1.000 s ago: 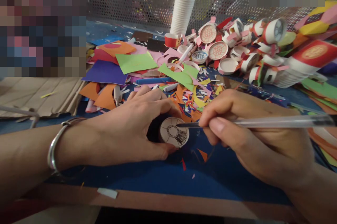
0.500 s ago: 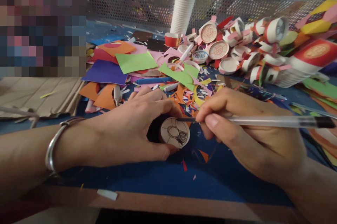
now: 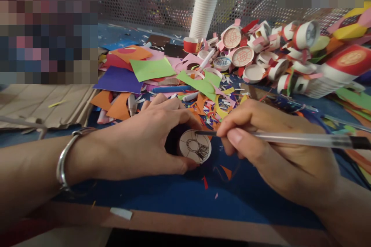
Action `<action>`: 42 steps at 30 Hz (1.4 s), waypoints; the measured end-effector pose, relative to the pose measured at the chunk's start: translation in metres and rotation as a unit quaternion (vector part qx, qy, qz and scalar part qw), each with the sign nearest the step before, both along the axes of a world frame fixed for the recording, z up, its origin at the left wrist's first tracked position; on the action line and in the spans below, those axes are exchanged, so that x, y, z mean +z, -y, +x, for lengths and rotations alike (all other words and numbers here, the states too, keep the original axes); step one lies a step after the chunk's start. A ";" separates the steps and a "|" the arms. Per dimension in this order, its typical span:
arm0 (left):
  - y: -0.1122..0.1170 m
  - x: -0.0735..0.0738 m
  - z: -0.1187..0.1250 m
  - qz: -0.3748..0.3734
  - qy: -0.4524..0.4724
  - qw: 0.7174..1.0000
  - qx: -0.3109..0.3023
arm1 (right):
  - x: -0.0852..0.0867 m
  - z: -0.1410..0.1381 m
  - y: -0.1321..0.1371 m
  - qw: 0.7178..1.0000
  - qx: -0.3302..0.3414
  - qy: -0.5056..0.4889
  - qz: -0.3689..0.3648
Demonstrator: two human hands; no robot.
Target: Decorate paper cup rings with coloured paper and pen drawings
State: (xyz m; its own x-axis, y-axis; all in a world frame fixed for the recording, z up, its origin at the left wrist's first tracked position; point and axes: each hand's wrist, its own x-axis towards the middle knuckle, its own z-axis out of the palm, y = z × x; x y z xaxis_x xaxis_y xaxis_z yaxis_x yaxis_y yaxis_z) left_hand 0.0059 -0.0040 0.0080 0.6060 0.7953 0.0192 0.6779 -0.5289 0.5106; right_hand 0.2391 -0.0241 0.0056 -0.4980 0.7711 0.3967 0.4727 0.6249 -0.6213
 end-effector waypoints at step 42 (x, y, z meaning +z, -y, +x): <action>0.001 0.003 -0.001 0.002 -0.018 1.000 -0.007 | 0.000 0.000 0.002 1.000 0.004 -0.017 0.014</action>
